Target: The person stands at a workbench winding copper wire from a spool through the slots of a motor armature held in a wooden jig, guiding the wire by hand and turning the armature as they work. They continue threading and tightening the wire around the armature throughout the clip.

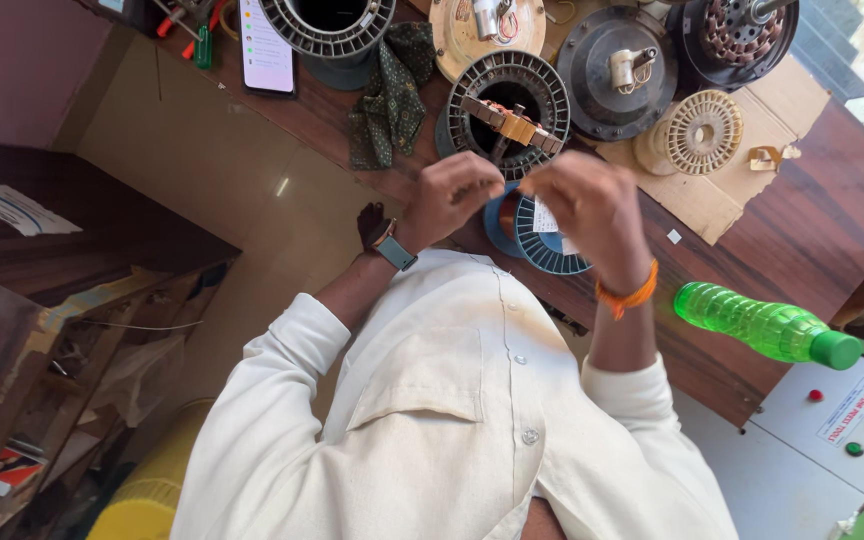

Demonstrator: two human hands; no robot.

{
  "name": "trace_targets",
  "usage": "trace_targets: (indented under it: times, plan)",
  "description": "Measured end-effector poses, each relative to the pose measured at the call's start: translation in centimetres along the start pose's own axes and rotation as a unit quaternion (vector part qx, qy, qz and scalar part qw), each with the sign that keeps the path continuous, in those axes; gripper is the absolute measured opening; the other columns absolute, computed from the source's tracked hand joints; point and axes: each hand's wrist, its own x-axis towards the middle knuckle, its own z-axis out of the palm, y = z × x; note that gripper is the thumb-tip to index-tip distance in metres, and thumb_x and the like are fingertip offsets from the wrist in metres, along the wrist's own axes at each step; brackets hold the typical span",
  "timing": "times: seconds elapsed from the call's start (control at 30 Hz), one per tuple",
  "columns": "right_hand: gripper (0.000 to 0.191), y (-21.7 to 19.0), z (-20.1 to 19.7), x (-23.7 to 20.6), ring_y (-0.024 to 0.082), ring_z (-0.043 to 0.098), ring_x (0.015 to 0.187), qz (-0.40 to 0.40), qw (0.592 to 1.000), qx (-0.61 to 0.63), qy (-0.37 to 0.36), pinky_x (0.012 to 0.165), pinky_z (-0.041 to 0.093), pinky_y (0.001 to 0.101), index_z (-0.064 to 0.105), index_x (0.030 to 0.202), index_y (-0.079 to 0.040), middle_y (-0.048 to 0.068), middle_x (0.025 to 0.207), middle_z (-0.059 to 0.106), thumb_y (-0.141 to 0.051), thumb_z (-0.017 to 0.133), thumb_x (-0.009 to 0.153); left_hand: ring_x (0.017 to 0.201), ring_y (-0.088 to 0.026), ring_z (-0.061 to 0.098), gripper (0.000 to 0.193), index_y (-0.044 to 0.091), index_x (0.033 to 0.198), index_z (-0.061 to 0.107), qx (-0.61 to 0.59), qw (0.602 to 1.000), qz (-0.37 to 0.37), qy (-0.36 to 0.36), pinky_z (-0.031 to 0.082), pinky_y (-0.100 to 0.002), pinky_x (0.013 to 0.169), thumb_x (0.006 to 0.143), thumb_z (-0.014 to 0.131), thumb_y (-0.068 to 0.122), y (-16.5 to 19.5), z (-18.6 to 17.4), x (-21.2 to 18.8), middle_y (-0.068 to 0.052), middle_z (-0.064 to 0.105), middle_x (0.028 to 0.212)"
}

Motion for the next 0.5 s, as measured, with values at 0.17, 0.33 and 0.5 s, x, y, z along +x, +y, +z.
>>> trace_targets:
  times: [0.17, 0.33, 0.5]
  plan:
    - [0.01, 2.9, -1.0, 5.7, 0.012, 0.058, 0.06, -0.018, 0.999, -0.035, 0.017, 0.056, 0.041, 0.0294, 0.071, 0.096, -0.002, 0.006, 0.073, 0.065, -0.003, 0.079, 0.102, 0.061, 0.0, 0.059, 0.019, 0.004, 0.106, 0.072, -0.332, 0.905, -0.24, 0.112, 0.043, -0.018, 0.048, 0.099, 0.071, 0.021, -0.9, 2.4, -0.5, 0.0, 0.075, 0.085]
    - [0.011, 4.5, -0.3, 7.8, 0.008, 0.047, 0.054, 0.041, 0.999, 0.003, 0.03, 0.051, 0.033, 0.0278, 0.073, 0.095, -0.001, 0.003, 0.065, 0.059, -0.006, 0.08, 0.103, 0.06, -0.004, 0.063, 0.024, -0.003, 0.103, 0.075, -0.339, 0.875, -0.299, 0.175, 0.045, -0.021, 0.05, 0.096, 0.075, 0.02, -1.0, 3.2, 0.3, 0.003, 0.071, 0.099]
    - [0.014, 5.7, 0.2, 7.6, 0.006, 0.046, 0.056, 0.06, 0.996, -0.01, 0.061, 0.05, 0.033, 0.0272, 0.075, 0.092, 0.0, 0.002, 0.067, 0.062, -0.008, 0.085, 0.099, 0.054, -0.006, 0.065, 0.024, 0.0, 0.096, 0.074, -0.215, 0.905, -0.329, 0.165, 0.05, -0.023, 0.046, 0.092, 0.076, 0.024, -0.5, 3.2, 1.1, 0.003, 0.071, 0.085]
